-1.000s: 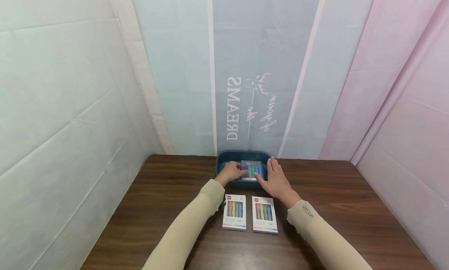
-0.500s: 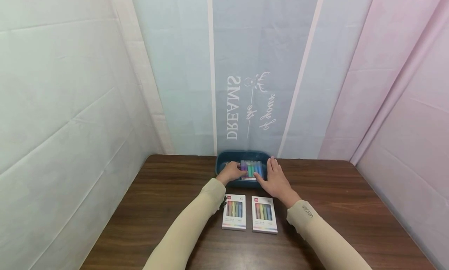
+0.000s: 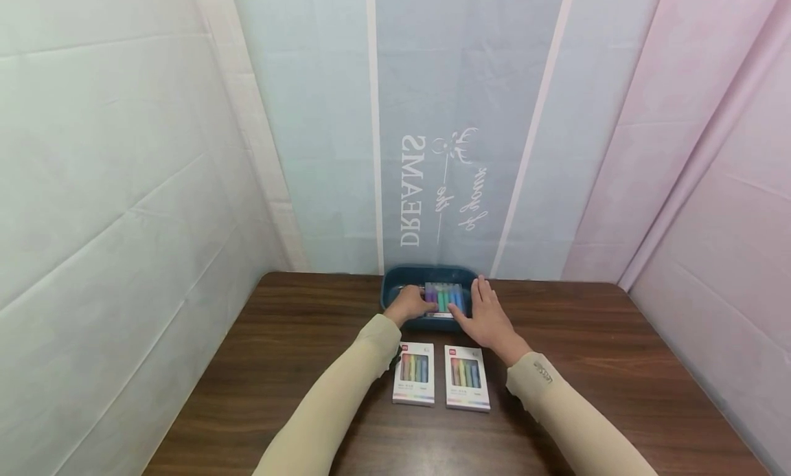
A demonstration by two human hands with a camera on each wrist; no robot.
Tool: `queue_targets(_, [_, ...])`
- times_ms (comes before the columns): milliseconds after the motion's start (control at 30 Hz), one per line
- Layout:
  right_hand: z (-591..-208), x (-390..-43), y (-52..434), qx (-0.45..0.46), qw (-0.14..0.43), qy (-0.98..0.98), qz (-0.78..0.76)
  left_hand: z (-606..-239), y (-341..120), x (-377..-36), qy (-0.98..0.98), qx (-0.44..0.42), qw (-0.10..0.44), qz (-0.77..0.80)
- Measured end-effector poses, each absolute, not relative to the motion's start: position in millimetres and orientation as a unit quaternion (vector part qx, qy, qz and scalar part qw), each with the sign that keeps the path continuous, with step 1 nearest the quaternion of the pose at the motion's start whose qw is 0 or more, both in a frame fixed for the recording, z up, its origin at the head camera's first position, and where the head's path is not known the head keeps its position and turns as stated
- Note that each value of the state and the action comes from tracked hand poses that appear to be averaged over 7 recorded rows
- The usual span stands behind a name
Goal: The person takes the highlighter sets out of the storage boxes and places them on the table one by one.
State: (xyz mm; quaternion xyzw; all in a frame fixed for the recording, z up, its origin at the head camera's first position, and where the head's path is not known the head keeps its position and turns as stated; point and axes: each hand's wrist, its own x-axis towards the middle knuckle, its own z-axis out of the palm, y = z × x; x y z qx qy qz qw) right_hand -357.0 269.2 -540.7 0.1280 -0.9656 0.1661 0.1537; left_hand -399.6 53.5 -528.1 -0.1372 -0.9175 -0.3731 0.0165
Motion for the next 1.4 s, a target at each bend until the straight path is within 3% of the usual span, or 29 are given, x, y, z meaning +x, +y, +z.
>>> queue_targets(867, [-545.8,-349.8,268.4,0.145,0.183,-0.958,0.167,-533.2,52.3,-392.2,-0.917,-0.164,0.027,-0.362])
queue_targets(1400, [-548.0,-340.7,260.2,0.129,0.180,-0.961,0.168,-532.4,44.5,-387.5,-0.902,-0.183,0.002,-0.392])
